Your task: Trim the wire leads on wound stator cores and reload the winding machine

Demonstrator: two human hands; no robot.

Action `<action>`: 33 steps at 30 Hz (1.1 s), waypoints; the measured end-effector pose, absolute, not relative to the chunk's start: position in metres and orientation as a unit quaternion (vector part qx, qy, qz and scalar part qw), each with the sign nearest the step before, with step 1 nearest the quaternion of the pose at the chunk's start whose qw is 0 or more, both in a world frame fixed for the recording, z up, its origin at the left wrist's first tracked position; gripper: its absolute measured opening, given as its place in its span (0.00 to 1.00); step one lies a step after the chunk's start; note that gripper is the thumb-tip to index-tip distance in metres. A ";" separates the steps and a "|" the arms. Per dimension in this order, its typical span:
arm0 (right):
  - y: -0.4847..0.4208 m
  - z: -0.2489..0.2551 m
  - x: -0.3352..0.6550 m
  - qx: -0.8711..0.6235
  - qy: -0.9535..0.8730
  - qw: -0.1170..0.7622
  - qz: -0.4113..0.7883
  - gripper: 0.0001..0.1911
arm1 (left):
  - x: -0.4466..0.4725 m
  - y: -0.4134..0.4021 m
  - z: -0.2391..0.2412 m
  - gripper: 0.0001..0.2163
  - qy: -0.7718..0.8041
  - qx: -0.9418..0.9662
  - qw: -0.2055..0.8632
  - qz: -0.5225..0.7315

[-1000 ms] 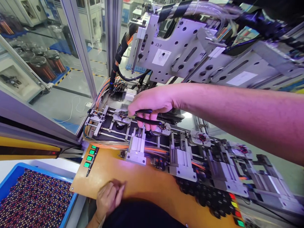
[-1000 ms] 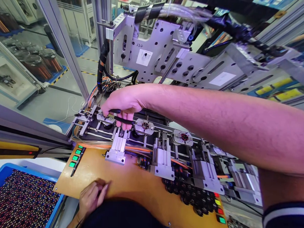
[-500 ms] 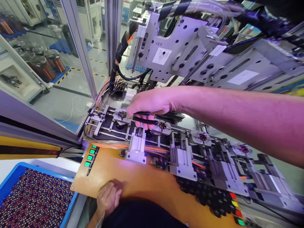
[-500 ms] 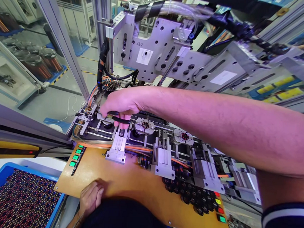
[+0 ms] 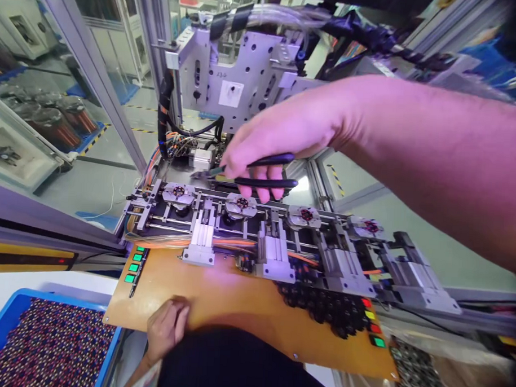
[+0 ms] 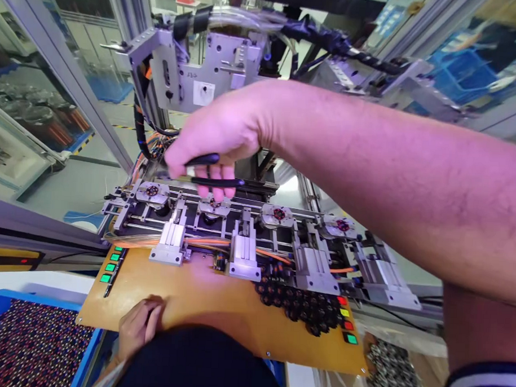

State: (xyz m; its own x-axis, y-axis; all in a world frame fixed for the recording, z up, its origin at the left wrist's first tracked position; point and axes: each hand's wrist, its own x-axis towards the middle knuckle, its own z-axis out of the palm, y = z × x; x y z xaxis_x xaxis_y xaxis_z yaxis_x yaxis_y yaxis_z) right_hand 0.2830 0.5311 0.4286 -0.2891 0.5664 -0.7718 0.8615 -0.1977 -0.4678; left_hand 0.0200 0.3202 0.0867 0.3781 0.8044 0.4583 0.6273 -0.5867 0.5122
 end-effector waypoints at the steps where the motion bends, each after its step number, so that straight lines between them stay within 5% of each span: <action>1: 0.527 0.421 0.296 0.593 0.599 0.157 -0.515 0.15 | 0.020 0.321 0.086 0.04 0.436 0.821 0.126 0.347; 15: 0.507 0.367 0.355 0.610 0.565 0.192 -0.521 0.22 | 0.025 0.324 0.089 0.02 0.447 0.833 0.104 0.310; 33: 0.509 0.364 0.350 0.619 0.556 0.200 -0.517 0.16 | 0.024 0.324 0.087 0.01 0.444 0.834 0.096 0.314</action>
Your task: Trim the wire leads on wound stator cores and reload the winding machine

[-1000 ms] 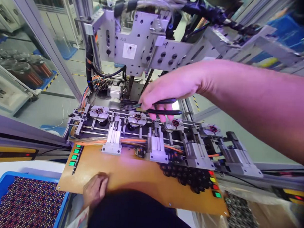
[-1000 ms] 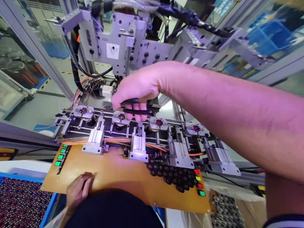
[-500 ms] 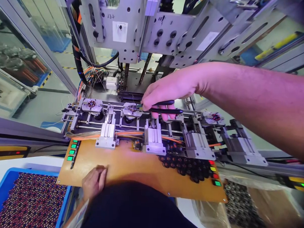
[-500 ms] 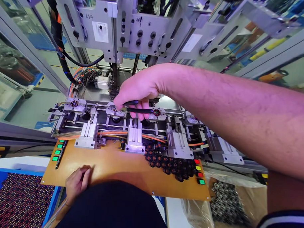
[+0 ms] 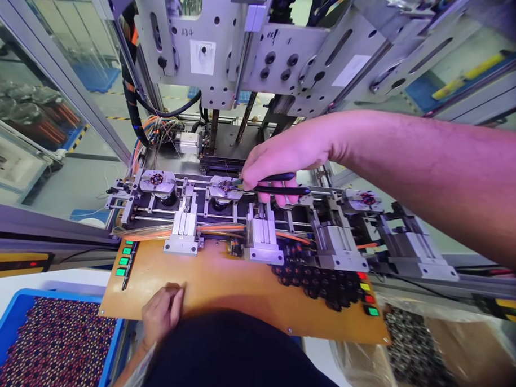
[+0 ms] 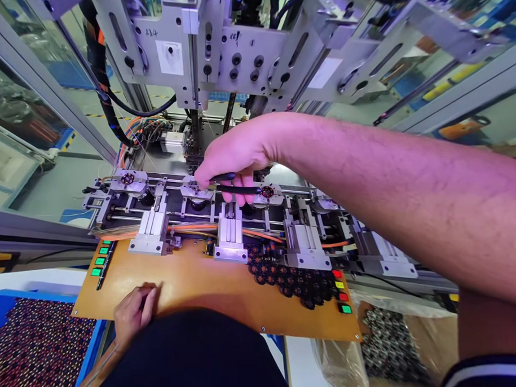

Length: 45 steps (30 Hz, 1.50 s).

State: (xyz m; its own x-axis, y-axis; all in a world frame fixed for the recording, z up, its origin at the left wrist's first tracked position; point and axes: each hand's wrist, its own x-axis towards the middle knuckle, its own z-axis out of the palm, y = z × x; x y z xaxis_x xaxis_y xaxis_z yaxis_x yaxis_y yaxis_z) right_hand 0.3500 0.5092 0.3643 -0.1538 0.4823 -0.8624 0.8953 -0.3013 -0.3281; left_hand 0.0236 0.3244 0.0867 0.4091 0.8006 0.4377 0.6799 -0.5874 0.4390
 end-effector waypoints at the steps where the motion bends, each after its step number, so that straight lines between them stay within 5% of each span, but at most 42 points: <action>1: 0.510 0.364 0.350 0.616 0.559 0.199 -0.518 0.16 | 0.024 0.324 0.087 0.01 0.445 0.833 0.101 0.312; 6: 0.506 0.363 0.347 0.598 0.580 0.190 -0.519 0.14 | 0.023 0.322 0.086 0.01 0.451 0.829 0.104 0.313; 13: 0.493 0.394 0.370 0.501 0.667 0.040 -0.550 0.09 | 0.025 0.325 0.090 0.05 0.450 0.832 0.074 0.317; 20: 0.480 0.408 0.444 0.563 0.608 0.169 -0.533 0.21 | 0.022 0.328 0.088 0.07 0.452 0.836 0.047 0.307; 45: 0.454 0.381 0.467 0.647 0.541 0.184 -0.506 0.15 | 0.018 0.331 0.075 0.07 0.476 0.841 0.038 0.255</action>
State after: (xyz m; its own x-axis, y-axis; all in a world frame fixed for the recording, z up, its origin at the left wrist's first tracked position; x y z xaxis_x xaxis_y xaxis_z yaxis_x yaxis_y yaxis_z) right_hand 0.4668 0.4537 0.3809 -0.0957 0.5134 -0.8528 0.8852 -0.3479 -0.3087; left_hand 0.0178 0.3309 0.0754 0.4166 0.8196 0.3932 0.7806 -0.5443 0.3074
